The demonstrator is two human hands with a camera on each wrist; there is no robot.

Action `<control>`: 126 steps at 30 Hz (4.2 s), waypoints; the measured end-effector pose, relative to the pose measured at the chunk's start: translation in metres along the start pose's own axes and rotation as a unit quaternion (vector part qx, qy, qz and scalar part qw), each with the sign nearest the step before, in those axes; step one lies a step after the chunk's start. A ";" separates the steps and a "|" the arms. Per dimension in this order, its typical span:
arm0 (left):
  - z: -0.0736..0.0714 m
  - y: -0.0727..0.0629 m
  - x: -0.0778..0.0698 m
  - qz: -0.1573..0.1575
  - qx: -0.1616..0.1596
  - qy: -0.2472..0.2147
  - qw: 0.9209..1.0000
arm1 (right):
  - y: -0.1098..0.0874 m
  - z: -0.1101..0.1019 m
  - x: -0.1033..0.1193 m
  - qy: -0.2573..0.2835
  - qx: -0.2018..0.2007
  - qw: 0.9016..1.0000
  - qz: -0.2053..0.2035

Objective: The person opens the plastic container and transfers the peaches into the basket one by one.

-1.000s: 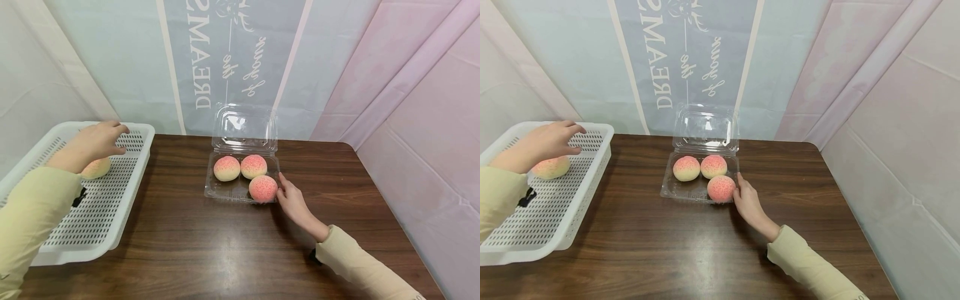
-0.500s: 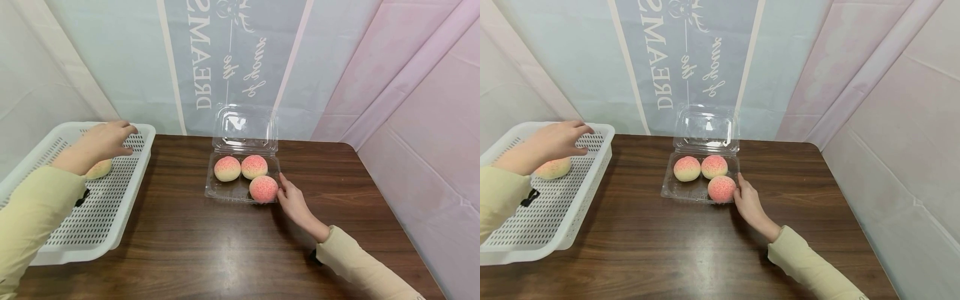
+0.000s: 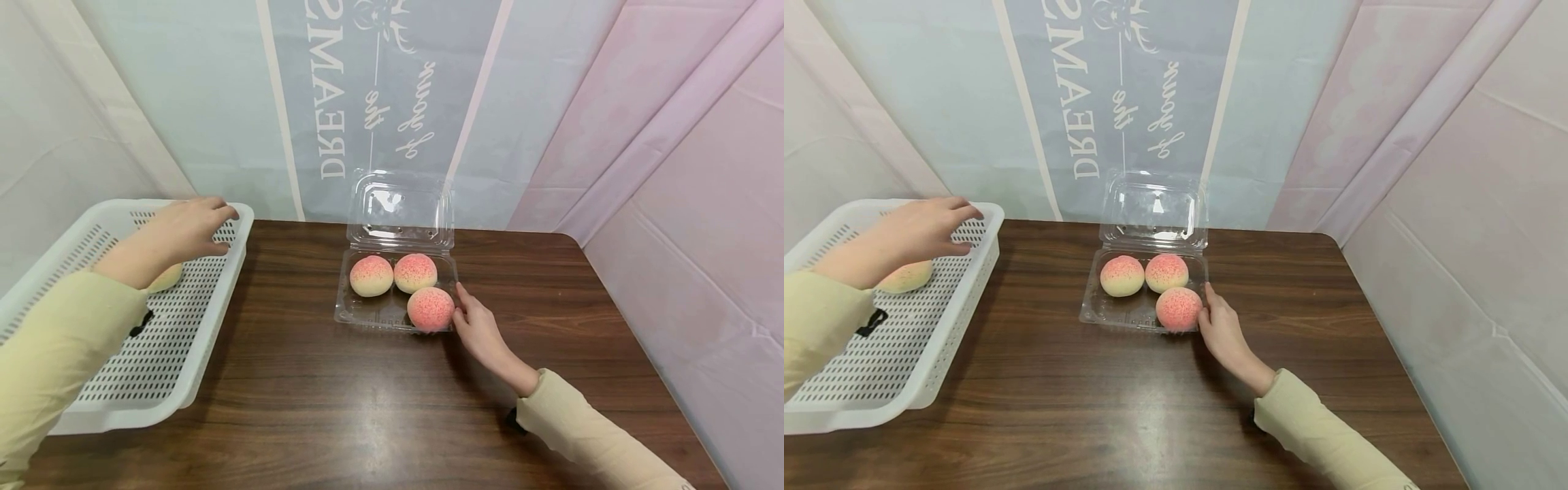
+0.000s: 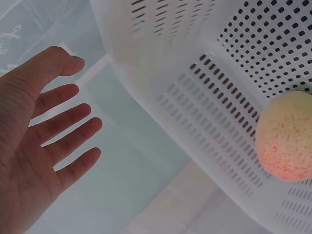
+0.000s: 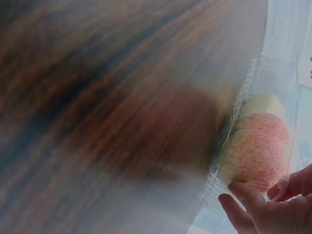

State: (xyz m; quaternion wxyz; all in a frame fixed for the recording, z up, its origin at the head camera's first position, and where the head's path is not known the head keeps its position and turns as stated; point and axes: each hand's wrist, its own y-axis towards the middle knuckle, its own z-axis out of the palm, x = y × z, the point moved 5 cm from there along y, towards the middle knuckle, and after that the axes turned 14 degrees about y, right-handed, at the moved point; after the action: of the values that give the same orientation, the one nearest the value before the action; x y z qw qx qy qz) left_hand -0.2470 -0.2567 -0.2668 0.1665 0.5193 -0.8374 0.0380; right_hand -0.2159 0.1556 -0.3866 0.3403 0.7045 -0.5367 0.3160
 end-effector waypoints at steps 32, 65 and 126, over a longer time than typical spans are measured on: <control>-0.022 0.018 -0.032 0.030 -0.004 0.014 0.999 | 0.001 0.000 0.001 -0.001 0.001 1.000 -0.007; -0.033 0.039 -0.058 0.048 -0.022 0.014 0.998 | 0.000 0.000 -0.001 0.005 0.002 1.000 -0.007; -0.025 0.072 -0.097 0.049 0.056 -0.102 0.992 | 0.000 0.001 0.000 -0.004 -0.002 1.000 -0.007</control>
State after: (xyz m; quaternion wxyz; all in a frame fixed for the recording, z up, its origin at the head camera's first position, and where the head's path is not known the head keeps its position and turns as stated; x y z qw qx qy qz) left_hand -0.2650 -0.1343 -0.2661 0.0492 0.4868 -0.8712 0.0397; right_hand -0.2158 0.1550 -0.3874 0.3418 0.7087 -0.5336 0.3102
